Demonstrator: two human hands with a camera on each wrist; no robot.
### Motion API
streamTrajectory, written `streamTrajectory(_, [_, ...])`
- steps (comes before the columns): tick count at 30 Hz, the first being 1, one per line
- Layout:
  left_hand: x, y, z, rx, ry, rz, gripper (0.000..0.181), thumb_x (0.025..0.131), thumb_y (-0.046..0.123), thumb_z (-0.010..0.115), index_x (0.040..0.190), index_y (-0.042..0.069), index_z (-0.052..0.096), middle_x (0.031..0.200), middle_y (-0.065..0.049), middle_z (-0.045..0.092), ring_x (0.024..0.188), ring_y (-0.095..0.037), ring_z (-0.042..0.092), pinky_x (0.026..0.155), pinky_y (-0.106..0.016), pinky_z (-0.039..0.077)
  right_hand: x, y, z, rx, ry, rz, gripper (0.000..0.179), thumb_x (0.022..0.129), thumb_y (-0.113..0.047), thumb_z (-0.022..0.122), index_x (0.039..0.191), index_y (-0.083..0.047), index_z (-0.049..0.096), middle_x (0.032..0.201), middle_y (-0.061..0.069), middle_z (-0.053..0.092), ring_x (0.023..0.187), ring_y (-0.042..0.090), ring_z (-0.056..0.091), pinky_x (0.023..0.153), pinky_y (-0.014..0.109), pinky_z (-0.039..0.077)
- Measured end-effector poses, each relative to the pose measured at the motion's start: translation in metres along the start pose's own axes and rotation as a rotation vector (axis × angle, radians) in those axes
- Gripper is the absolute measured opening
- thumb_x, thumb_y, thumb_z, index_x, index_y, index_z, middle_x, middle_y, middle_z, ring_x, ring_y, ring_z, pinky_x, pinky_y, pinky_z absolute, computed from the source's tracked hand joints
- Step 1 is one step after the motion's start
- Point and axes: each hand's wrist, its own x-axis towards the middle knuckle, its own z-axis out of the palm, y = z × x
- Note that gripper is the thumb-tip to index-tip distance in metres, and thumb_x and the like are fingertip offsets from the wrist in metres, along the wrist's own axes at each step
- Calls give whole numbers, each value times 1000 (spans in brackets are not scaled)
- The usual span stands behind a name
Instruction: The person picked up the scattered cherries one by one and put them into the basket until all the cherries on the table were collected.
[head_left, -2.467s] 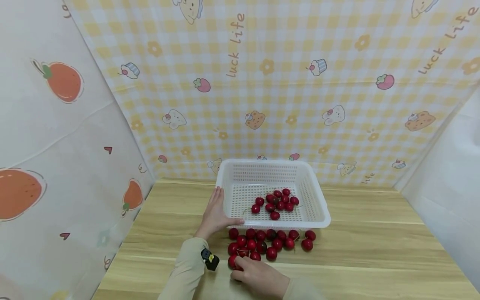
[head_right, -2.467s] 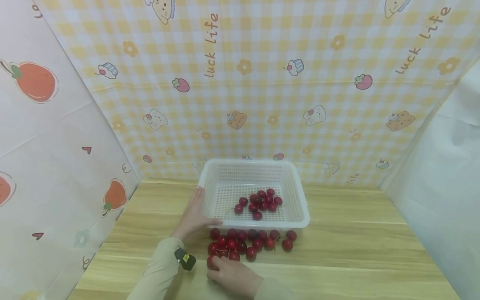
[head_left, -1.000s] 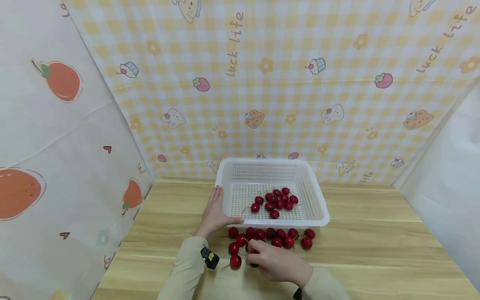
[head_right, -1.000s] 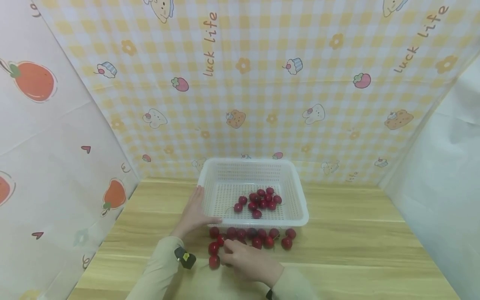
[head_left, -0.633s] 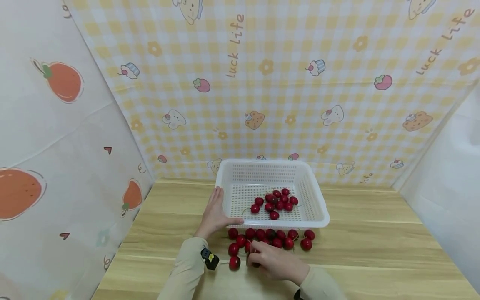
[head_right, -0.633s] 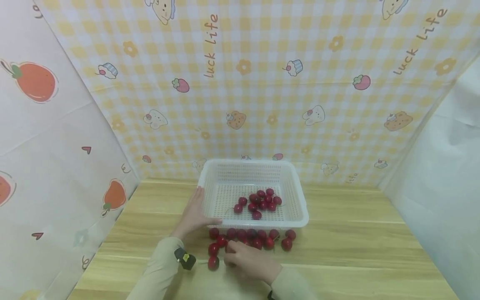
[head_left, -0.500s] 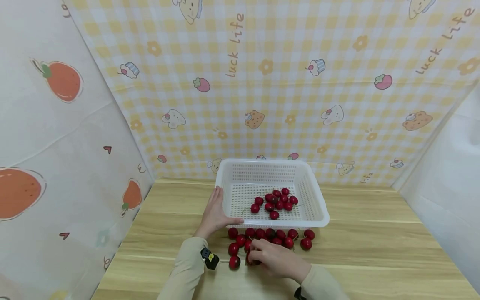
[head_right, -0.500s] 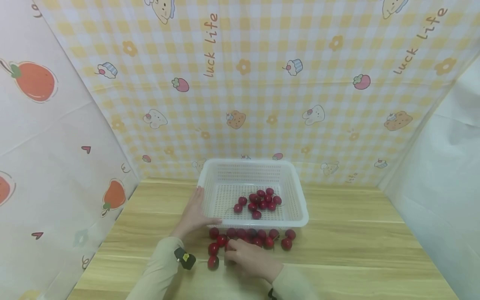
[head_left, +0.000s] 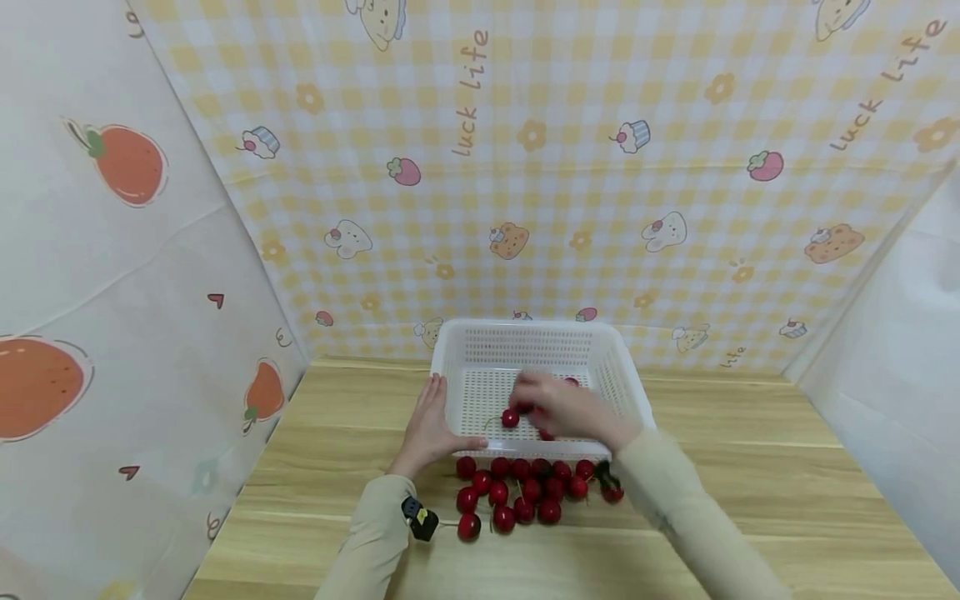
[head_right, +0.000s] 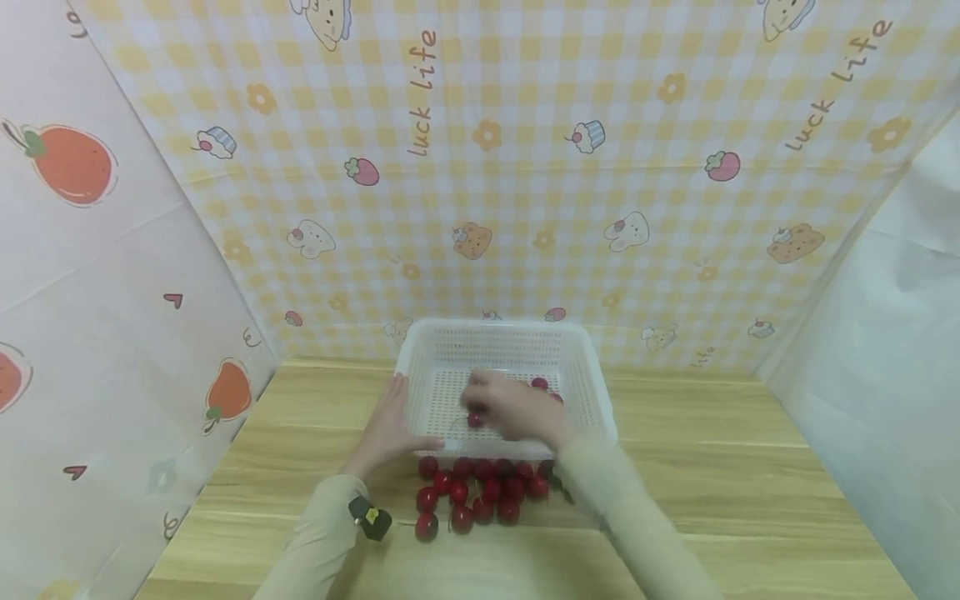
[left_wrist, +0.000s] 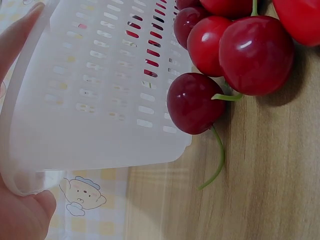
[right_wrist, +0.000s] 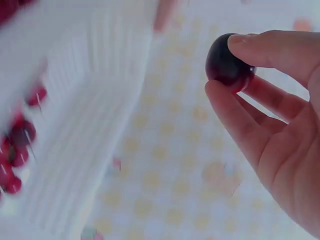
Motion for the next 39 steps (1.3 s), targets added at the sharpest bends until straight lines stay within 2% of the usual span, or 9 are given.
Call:
streamTrajectory(4, [0, 0, 0, -6, -7, -8, 129, 46, 54, 83, 142, -3, 19, 149, -21, 15, 138, -30, 9, 111, -45, 15, 23, 45, -23, 48, -55, 185, 24, 74, 6, 63, 94, -7, 64, 96, 6, 55, 86, 18, 55, 75, 26, 51])
streamTrajectory(8, [-1, 0, 1, 8, -15, -14, 130, 46, 53, 83, 142, -4, 18, 149, -21, 14, 138, -29, 9, 111, -44, 14, 33, 94, -25, 82, -95, 322, 17, 78, 5, 61, 93, -4, 64, 95, 11, 58, 85, 23, 55, 73, 35, 50])
streamTrajectory(13, [0, 1, 2, 11, -17, 10, 129, 47, 53, 83, 141, -7, 18, 148, -22, 14, 138, -31, 10, 111, -45, 13, 21, 138, -10, 133, -204, 546, 20, 77, 6, 58, 95, -1, 63, 93, 13, 62, 83, 24, 56, 70, 34, 49])
streamTrajectory(16, [0, 1, 3, 26, -18, 15, 129, 47, 54, 82, 141, -7, 18, 148, -22, 14, 138, -31, 10, 111, -44, 13, 8, 151, 1, 165, -262, 708, 23, 74, 6, 59, 95, 1, 62, 90, 14, 62, 79, 21, 56, 64, 29, 49])
streamTrajectory(19, [0, 0, 3, 47, -15, 13, 129, 46, 54, 82, 140, -8, 18, 148, -23, 14, 138, -32, 11, 111, -44, 14, -3, 158, 13, 208, -265, 794, 23, 72, 5, 60, 95, 2, 62, 89, 15, 62, 75, 21, 57, 59, 26, 48])
streamTrajectory(23, [1, -1, 3, 47, -16, 3, 130, 46, 54, 83, 141, -7, 18, 149, -22, 13, 138, -30, 10, 112, -43, 13, -9, 162, 27, 235, -255, 842, 24, 71, 5, 60, 95, 2, 62, 87, 14, 61, 73, 20, 55, 56, 24, 46])
streamTrajectory(33, [1, -3, 4, 31, -12, -10, 130, 46, 54, 83, 141, -6, 18, 149, -21, 14, 138, -30, 9, 111, -44, 14, -9, 161, 51, 273, -333, 960, 16, 73, 2, 62, 87, -6, 64, 78, 5, 57, 64, 14, 50, 52, 22, 42])
streamTrajectory(36, [2, -3, 4, 39, -15, -14, 130, 46, 54, 83, 141, -6, 18, 149, -21, 14, 138, -30, 9, 111, -43, 13, -7, 155, 46, 266, -350, 957, 20, 75, -1, 62, 95, -3, 64, 83, 7, 58, 69, 16, 52, 57, 25, 44])
streamTrajectory(39, [2, -5, 4, 46, -11, -15, 131, 46, 55, 83, 142, -5, 17, 149, -20, 13, 139, -29, 9, 112, -43, 13, -3, 148, 34, 228, -375, 886, 30, 79, -7, 61, 108, 0, 61, 98, 12, 61, 84, 22, 56, 71, 32, 49])
